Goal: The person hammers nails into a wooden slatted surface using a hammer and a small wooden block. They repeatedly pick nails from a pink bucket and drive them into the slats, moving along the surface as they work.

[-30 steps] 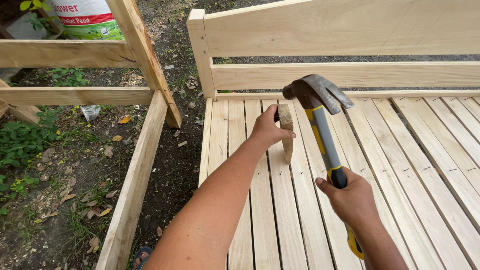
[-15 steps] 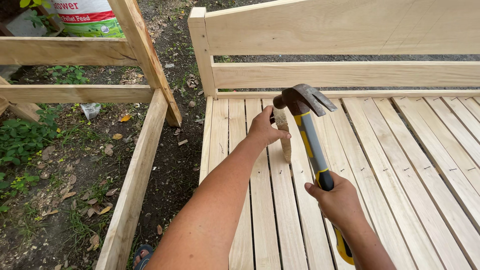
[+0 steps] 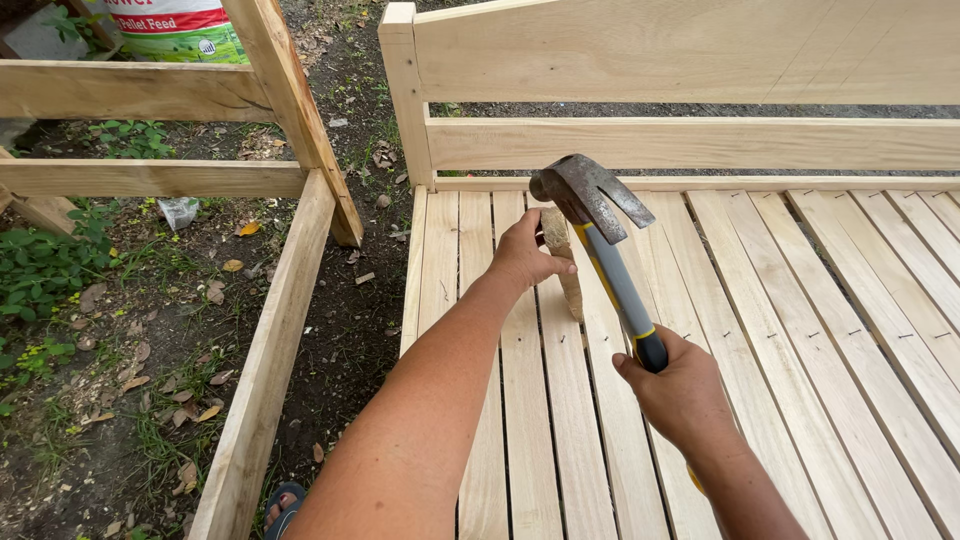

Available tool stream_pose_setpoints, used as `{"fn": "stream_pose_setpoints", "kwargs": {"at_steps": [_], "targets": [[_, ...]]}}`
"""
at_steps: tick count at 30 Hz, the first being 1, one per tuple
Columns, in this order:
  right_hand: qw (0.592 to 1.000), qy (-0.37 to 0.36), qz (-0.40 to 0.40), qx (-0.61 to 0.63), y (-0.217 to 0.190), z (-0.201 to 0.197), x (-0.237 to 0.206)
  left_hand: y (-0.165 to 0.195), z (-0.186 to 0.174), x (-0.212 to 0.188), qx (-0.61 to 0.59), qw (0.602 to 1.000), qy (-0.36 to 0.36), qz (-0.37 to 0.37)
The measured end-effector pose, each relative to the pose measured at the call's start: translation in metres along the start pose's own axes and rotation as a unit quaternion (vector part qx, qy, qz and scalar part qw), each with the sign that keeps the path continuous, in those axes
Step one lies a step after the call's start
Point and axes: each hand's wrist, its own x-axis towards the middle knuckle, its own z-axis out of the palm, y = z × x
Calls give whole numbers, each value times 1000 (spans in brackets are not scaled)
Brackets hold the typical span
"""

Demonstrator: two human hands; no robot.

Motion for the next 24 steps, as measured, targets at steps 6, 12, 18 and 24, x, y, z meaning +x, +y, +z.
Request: {"fn": "stream_pose_setpoints", "kwargs": {"at_steps": [6,12,18,24], "targets": [[999,-28,5,-15,19,25,15,-10,-8,-4,5,1000,2,-9],[996,-6,58,69,69,47,10,-37,-21,0,-1,1000,28,-14],[985,-26,122,121,109,57,15,-49,-17,8,-20,999,25,-7],[984,-80,156,30,130,87,24,-52,-20,8,-13,999,30,-9]]}}
